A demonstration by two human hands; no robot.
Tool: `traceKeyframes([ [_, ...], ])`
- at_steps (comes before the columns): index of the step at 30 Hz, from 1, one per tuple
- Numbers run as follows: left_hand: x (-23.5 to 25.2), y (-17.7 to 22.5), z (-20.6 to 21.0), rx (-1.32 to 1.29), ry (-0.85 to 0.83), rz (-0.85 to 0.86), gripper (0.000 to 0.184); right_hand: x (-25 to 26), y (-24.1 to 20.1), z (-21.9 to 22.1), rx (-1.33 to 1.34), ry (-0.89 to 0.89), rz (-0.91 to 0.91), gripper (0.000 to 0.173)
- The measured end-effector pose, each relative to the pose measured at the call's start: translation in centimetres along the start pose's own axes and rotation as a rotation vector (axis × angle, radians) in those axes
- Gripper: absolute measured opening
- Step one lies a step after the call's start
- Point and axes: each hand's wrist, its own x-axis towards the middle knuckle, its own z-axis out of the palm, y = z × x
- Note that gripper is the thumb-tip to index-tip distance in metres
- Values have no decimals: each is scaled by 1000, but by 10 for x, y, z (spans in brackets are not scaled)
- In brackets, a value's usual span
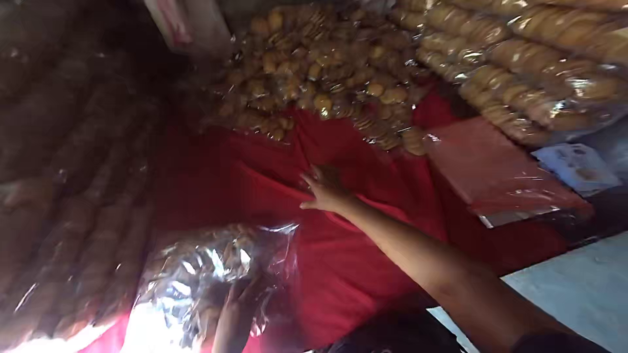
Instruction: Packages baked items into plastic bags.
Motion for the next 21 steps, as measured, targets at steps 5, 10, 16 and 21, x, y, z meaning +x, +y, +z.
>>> traceKeyframes([
  [5, 36, 101, -38, -293, 165, 150, 29, -20, 57, 23, 320, 312, -25, 32],
  [10, 135, 190, 52, -907, -89, 127, 104, -121, 107, -17, 1572, 286, 182, 26],
  [16, 174, 316, 133, -1250, -532, 11, 27, -197, 209, -36, 1288, 384, 26, 34],
  [21, 215, 406, 165, -1040, -267, -38, 28, -219, 280, -80, 1183, 267, 144, 57],
])
